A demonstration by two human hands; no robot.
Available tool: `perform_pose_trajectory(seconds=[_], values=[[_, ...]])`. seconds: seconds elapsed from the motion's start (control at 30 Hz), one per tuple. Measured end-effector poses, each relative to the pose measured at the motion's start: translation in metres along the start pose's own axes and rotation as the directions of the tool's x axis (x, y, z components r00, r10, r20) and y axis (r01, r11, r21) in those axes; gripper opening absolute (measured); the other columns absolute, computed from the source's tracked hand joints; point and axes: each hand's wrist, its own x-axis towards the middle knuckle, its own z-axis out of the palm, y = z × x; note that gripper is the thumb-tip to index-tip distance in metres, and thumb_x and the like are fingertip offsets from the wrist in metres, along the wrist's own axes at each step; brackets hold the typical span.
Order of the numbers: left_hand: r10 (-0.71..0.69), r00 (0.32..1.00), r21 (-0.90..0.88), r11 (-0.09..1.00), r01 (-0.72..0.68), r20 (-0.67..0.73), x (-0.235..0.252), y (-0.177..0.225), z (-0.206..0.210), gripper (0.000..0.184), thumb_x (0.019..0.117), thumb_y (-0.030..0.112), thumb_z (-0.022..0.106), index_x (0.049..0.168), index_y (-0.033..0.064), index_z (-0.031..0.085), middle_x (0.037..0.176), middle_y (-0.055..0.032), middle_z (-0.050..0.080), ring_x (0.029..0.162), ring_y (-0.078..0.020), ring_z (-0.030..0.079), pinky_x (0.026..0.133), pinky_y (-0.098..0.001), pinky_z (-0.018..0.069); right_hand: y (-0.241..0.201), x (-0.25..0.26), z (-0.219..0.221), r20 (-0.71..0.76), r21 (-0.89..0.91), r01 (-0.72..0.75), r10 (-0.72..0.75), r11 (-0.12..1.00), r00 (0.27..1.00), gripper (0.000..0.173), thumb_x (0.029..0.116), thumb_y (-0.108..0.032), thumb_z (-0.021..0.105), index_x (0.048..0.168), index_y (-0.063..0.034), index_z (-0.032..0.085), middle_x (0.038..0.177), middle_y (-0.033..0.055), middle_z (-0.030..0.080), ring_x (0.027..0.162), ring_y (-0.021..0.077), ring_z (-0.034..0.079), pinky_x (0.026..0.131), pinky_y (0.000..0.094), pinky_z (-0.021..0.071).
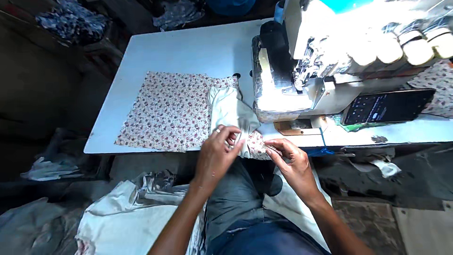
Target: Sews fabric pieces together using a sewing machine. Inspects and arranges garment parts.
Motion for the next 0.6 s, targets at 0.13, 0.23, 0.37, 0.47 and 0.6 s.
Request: perform_pose_trajectory(seconds=[0.13, 0.23, 0.37, 0.47, 0.6], values=[[-0.029, 1.000, 0.136, 0.990, 0.030, -0.010, -0.004, -0.003, 0.036, 0.032, 0.0931, 0.028, 0.074, 0.114, 0.0049, 0.073, 0.100, -0.0130, 0.068, 0.075, -0.0249, 0.066, 0.064, -0.0418, 0.0551, -0.007, -0.002, 0.003, 0.034, 0.023, 0.047, -0.048, 0.999, 0.998, 0.019, 0.0983, -0.014, 0.065, 0.111, -0.0033, 0.075, 0.100, 0.0045, 0.073, 0.088, 0.0035, 0.068, 0.083, 0.0182, 0.0566], [-0.136, 0.990, -0.024, 0.990, 0.136, 0.021, 0.007, -0.006, 0.016, 0.017, 0.0992, 0.016, 0.066, 0.106, 0.0035, 0.074, 0.102, -0.0126, 0.070, 0.078, -0.0221, 0.067, 0.068, -0.0408, 0.0569, -0.006, -0.006, -0.002, 0.034, -0.038, 0.072, -0.071, 0.997, 0.997, 0.019, 0.0985, -0.014, 0.065, 0.111, -0.0033, 0.075, 0.100, 0.0053, 0.073, 0.088, 0.0044, 0.068, 0.082, 0.0177, 0.0557], [-0.573, 0.819, -0.587, 0.655, 0.476, 0.025, 0.016, -0.033, -0.054, 0.025, 0.1099, 0.022, 0.042, 0.128, 0.0082, 0.053, 0.107, 0.0006, 0.064, 0.090, -0.0077, 0.066, 0.082, -0.0312, 0.0574, 0.006, -0.013, -0.021, 0.009, -0.410, 0.100, -0.105, 0.907, 0.994, 0.022, 0.0997, -0.018, 0.061, 0.113, -0.0062, 0.075, 0.095, 0.0089, 0.073, 0.083, 0.0171, 0.070, 0.075, 0.0299, 0.0575], [-0.644, 0.752, -0.534, 0.690, 0.489, -0.142, 0.010, -0.051, -0.088, 0.027, 0.1107, 0.032, 0.042, 0.129, 0.0145, 0.050, 0.104, 0.0060, 0.058, 0.090, -0.0014, 0.062, 0.082, -0.0267, 0.0547, 0.012, -0.011, -0.027, 0.010, -0.609, 0.122, -0.147, 0.784, 0.989, 0.023, 0.0994, -0.015, 0.060, 0.114, -0.0038, 0.075, 0.092, 0.0146, 0.072, 0.085, 0.0314, 0.071, 0.074, 0.0437, 0.0573], [-0.531, 0.848, -0.047, 0.847, 0.530, -0.004, -0.009, -0.058, -0.111, 0.048, 0.0992, 0.015, 0.066, 0.142, 0.0060, 0.047, 0.121, -0.0205, 0.061, 0.094, -0.0288, 0.064, 0.079, -0.0502, 0.0543, 0.001, -0.001, -0.013, 0.019, -0.660, 0.173, -0.213, 0.731, 0.977, 0.021, 0.0987, -0.011, 0.062, 0.113, -0.0020, 0.075, 0.101, 0.0196, 0.069, 0.093, 0.0384, 0.066, 0.078, 0.0497, 0.0538]])
